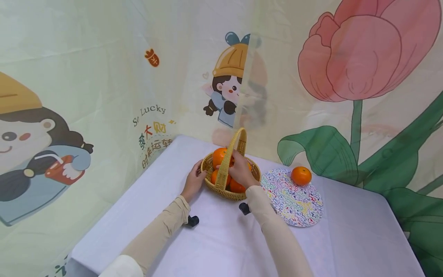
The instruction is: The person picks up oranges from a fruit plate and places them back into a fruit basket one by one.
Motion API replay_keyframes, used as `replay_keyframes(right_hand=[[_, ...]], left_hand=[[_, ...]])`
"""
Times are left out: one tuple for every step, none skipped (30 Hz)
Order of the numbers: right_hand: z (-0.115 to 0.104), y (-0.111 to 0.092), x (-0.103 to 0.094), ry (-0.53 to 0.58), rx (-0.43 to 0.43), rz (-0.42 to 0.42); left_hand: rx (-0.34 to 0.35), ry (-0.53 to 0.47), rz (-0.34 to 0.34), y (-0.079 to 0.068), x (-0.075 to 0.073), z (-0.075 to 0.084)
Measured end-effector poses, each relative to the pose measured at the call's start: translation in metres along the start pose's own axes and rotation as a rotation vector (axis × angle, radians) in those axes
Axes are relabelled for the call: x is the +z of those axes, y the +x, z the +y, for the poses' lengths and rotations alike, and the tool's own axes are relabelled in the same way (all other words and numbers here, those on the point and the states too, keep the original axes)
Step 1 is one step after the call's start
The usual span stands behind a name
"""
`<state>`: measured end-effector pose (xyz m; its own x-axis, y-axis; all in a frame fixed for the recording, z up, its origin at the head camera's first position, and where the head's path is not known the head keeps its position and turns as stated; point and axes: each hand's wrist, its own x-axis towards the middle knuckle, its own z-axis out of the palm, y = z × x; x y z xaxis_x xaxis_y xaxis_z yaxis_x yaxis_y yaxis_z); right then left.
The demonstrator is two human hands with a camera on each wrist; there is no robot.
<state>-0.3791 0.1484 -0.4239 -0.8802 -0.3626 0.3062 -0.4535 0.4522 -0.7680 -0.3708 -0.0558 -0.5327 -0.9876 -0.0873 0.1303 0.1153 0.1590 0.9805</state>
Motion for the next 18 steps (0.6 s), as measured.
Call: replay_keyframes(right_hand=[[-0.001, 0.002, 0.002, 0.001, -0.018, -0.004], [-0.002, 0.003, 0.005, -0.003, -0.037, -0.008], [-0.003, 0.004, 0.007, 0.004, -0.055, -0.012], [-0.003, 0.006, 0.009, 0.008, -0.071, -0.016], [-0.004, 0.006, 0.011, 0.032, -0.086, -0.028], [-0.004, 0.007, 0.012, 0.050, -0.084, -0.037], [-0.005, 0.007, 0.014, 0.054, -0.060, -0.045], [-0.006, 0.008, 0.016, 0.057, -0.040, -0.054], [-0.007, 0.010, 0.018, 0.061, -0.015, -0.061], [-0.008, 0.010, 0.019, 0.056, 0.013, -0.067], [-0.009, 0.011, 0.021, 0.049, 0.036, -0.074], [-0.009, 0.012, 0.021, 0.038, 0.052, -0.076], [-0.009, 0.013, 0.022, 0.031, 0.059, -0.078], [-0.009, 0.013, 0.022, 0.026, 0.049, -0.082], [-0.008, 0.013, 0.022, 0.013, 0.035, -0.082], [-0.007, 0.012, 0.021, 0.006, 0.022, -0.083], [-0.007, 0.011, 0.020, 0.022, 0.008, -0.083], [-0.006, 0.010, 0.019, 0.024, -0.012, -0.078]], left_hand=[[0.001, 0.001, 0.003, 0.000, 0.000, 0.000], [0.000, 0.004, 0.004, -0.001, 0.000, 0.001], [0.000, 0.006, 0.002, -0.001, 0.000, 0.001], [-0.003, 0.008, 0.001, -0.002, 0.000, 0.001], [-0.005, 0.007, 0.000, -0.002, 0.000, 0.002], [-0.008, 0.007, -0.002, -0.002, 0.000, 0.002], [-0.010, 0.009, -0.003, -0.003, 0.000, 0.002], [-0.010, 0.007, -0.003, -0.003, 0.001, 0.003], [-0.008, 0.005, -0.004, -0.003, 0.001, 0.003], [-0.005, 0.002, -0.001, -0.003, 0.001, 0.003], [-0.001, 0.000, 0.000, -0.003, 0.001, 0.003], [0.004, -0.002, 0.004, -0.003, 0.001, 0.003], [0.011, -0.003, 0.005, -0.003, 0.001, 0.004], [0.018, -0.007, 0.005, -0.003, 0.001, 0.005], [0.027, -0.005, 0.005, -0.003, 0.002, 0.005], [0.034, 0.000, 0.005, -0.003, 0.002, 0.007], [0.045, 0.007, 0.002, -0.004, 0.002, 0.008], [0.056, 0.013, 0.000, -0.004, 0.002, 0.009]])
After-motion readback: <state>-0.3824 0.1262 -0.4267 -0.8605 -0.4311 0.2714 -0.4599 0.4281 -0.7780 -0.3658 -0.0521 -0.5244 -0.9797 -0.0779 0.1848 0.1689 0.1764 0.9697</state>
